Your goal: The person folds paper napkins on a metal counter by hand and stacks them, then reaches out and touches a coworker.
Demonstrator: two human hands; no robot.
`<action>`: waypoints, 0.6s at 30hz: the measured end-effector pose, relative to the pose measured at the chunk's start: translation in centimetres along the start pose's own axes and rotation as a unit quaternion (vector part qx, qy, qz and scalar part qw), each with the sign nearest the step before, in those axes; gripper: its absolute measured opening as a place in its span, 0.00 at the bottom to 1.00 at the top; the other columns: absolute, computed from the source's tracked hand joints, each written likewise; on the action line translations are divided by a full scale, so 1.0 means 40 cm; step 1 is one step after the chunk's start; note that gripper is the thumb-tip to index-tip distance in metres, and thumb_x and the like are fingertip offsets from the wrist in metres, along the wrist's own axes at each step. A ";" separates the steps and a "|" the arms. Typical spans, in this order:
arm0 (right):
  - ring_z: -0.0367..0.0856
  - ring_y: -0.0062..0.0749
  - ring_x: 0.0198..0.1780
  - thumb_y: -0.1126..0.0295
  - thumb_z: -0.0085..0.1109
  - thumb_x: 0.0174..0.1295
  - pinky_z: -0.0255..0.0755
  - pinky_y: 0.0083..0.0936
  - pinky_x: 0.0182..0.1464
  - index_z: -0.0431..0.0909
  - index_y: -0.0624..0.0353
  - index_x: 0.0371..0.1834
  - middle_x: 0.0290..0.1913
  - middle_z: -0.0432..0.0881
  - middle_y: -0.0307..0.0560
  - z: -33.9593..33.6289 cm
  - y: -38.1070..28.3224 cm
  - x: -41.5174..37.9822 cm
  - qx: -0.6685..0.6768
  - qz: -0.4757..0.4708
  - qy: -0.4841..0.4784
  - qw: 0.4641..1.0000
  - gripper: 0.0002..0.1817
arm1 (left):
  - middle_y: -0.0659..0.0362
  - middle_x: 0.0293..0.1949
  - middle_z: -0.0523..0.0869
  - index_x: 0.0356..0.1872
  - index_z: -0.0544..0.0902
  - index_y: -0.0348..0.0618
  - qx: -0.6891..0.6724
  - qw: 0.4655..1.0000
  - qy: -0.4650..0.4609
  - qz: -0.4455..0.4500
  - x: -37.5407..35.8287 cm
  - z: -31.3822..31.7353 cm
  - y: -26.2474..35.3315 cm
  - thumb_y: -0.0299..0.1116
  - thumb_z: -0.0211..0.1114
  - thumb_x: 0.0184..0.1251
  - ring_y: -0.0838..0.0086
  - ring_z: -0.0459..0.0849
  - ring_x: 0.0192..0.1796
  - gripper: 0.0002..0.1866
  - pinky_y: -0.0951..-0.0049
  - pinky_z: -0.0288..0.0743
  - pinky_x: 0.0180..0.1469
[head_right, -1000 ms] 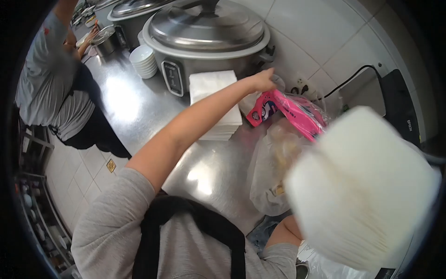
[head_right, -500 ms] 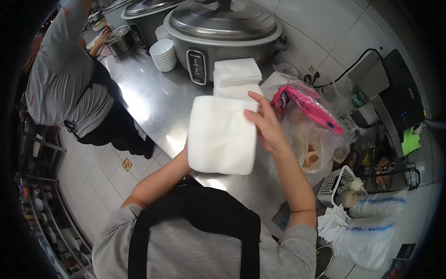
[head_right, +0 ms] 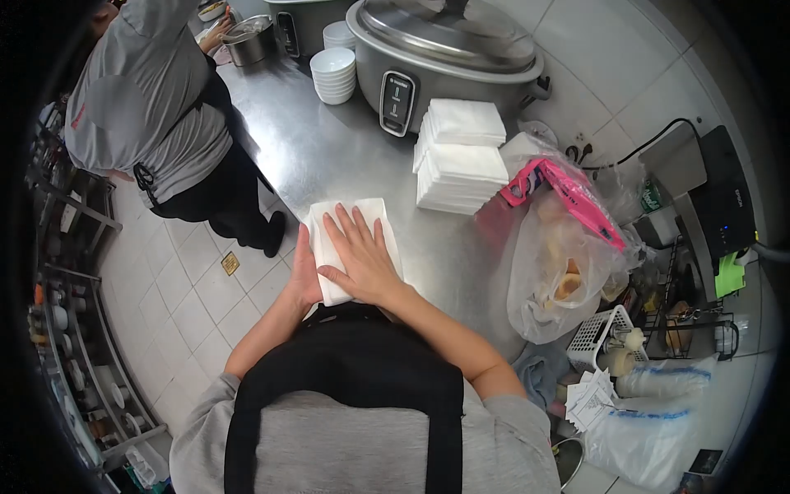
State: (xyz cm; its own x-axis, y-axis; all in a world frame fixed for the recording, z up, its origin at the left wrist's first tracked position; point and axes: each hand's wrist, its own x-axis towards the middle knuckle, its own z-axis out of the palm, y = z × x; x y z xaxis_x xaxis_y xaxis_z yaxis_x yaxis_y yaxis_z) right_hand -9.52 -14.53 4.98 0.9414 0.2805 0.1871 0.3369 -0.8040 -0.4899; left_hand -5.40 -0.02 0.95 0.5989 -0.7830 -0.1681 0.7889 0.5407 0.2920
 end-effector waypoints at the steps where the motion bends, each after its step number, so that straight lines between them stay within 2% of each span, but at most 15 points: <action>1: 0.41 0.58 0.76 0.44 0.49 0.63 0.36 0.62 0.70 0.46 0.56 0.75 0.76 0.44 0.58 -0.007 0.003 0.001 0.030 -0.011 -0.020 0.999 0.43 | 0.51 0.71 0.59 0.73 0.54 0.52 -0.001 1.000 0.007 -0.003 -0.003 -0.009 -0.006 0.73 0.38 0.63 0.54 0.61 0.71 0.45 0.48 0.58 0.69; 2: 0.41 0.56 0.76 0.44 0.48 0.63 0.36 0.62 0.70 0.46 0.55 0.75 0.76 0.44 0.58 -0.019 0.011 0.006 0.059 -0.024 -0.037 0.997 0.43 | 0.51 0.71 0.60 0.72 0.55 0.51 0.002 1.000 0.019 0.017 0.001 -0.015 -0.010 0.72 0.41 0.63 0.54 0.61 0.71 0.45 0.48 0.59 0.69; 3: 0.45 0.52 0.76 0.47 0.48 0.65 0.40 0.54 0.72 0.50 0.56 0.74 0.75 0.46 0.58 -0.033 0.023 0.012 0.156 -0.018 -0.021 0.987 0.39 | 0.51 0.70 0.61 0.72 0.56 0.50 0.006 0.999 0.030 0.037 0.004 -0.017 -0.010 0.71 0.44 0.62 0.54 0.61 0.71 0.45 0.48 0.59 0.69; 4: 0.45 0.52 0.76 0.47 0.48 0.65 0.40 0.54 0.72 0.50 0.56 0.74 0.75 0.46 0.58 -0.045 0.035 0.017 0.160 -0.014 -0.018 0.987 0.39 | 0.51 0.70 0.61 0.72 0.56 0.50 0.009 0.999 0.033 0.032 0.005 -0.020 -0.006 0.71 0.44 0.62 0.54 0.61 0.71 0.45 0.48 0.59 0.69; 6: 0.57 0.42 0.72 0.63 0.53 0.64 0.52 0.41 0.70 0.62 0.60 0.68 0.72 0.58 0.55 -0.067 0.060 0.025 0.235 0.008 0.152 0.960 0.29 | 0.51 0.69 0.64 0.71 0.58 0.48 -0.045 0.997 0.001 0.056 0.013 -0.021 0.007 0.70 0.48 0.61 0.53 0.63 0.70 0.45 0.48 0.59 0.69; 7: 0.57 0.42 0.72 0.63 0.53 0.64 0.52 0.41 0.70 0.62 0.60 0.68 0.72 0.58 0.55 -0.075 0.075 0.021 0.236 0.011 0.156 0.959 0.29 | 0.50 0.69 0.65 0.70 0.60 0.47 -0.067 0.996 -0.028 0.052 0.014 -0.016 0.019 0.68 0.46 0.64 0.53 0.65 0.69 0.43 0.48 0.59 0.69; 9: 0.74 0.46 0.59 0.69 0.55 0.63 0.69 0.32 0.58 0.72 0.63 0.57 0.59 0.73 0.57 -0.085 0.112 -0.001 0.232 0.047 0.233 0.943 0.20 | 0.50 0.69 0.65 0.70 0.60 0.47 -0.055 0.997 -0.028 0.053 0.027 -0.033 0.051 0.67 0.44 0.65 0.53 0.66 0.68 0.41 0.48 0.59 0.69; 10: 0.74 0.46 0.59 0.69 0.55 0.63 0.69 0.32 0.58 0.72 0.63 0.57 0.59 0.73 0.57 -0.083 0.133 -0.020 0.229 0.053 0.239 0.942 0.20 | 0.50 0.69 0.65 0.70 0.60 0.47 -0.045 0.997 -0.029 0.061 0.035 -0.043 0.066 0.66 0.43 0.67 0.53 0.66 0.68 0.40 0.49 0.60 0.69; 12: 0.80 0.43 0.47 0.74 0.54 0.61 0.75 0.28 0.45 0.75 0.65 0.50 0.48 0.79 0.54 -0.066 0.184 -0.063 0.249 0.139 0.234 0.930 0.14 | 0.50 0.67 0.68 0.69 0.62 0.45 -0.038 0.998 -0.013 0.048 0.060 -0.062 0.090 0.64 0.40 0.69 0.54 0.69 0.67 0.38 0.50 0.62 0.67; 13: 0.79 0.31 0.46 0.75 0.54 0.61 0.74 0.26 0.46 0.77 0.63 0.49 0.45 0.81 0.48 -0.054 0.207 -0.087 0.245 0.180 0.225 0.926 0.13 | 0.51 0.66 0.69 0.68 0.63 0.44 -0.014 0.999 -0.001 0.052 0.075 -0.075 0.098 0.64 0.40 0.69 0.55 0.70 0.66 0.38 0.51 0.64 0.67; 17: 0.80 0.35 0.46 0.76 0.53 0.61 0.74 0.29 0.46 0.76 0.63 0.49 0.45 0.80 0.50 -0.028 0.253 -0.128 0.179 0.189 0.223 0.939 0.13 | 0.50 0.64 0.72 0.67 0.65 0.43 0.027 0.997 0.050 0.044 0.125 -0.100 0.120 0.62 0.39 0.71 0.57 0.73 0.63 0.36 0.53 0.66 0.65; 18: 0.80 0.41 0.46 0.76 0.53 0.60 0.75 0.30 0.45 0.77 0.63 0.48 0.46 0.80 0.52 -0.038 0.243 -0.107 0.085 0.109 0.238 0.961 0.12 | 0.50 0.63 0.73 0.67 0.65 0.42 0.026 0.997 0.066 0.038 0.130 -0.096 0.122 0.61 0.39 0.71 0.57 0.74 0.63 0.35 0.54 0.67 0.65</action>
State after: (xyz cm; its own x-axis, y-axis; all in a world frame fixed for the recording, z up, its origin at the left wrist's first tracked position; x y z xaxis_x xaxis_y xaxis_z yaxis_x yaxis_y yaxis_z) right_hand -10.28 -24.34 0.72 0.8912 -0.1890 0.4123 0.1675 -0.7078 -0.6863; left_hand 2.10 -0.29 -2.12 0.6723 -0.6911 -0.2653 0.7344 0.5776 0.3565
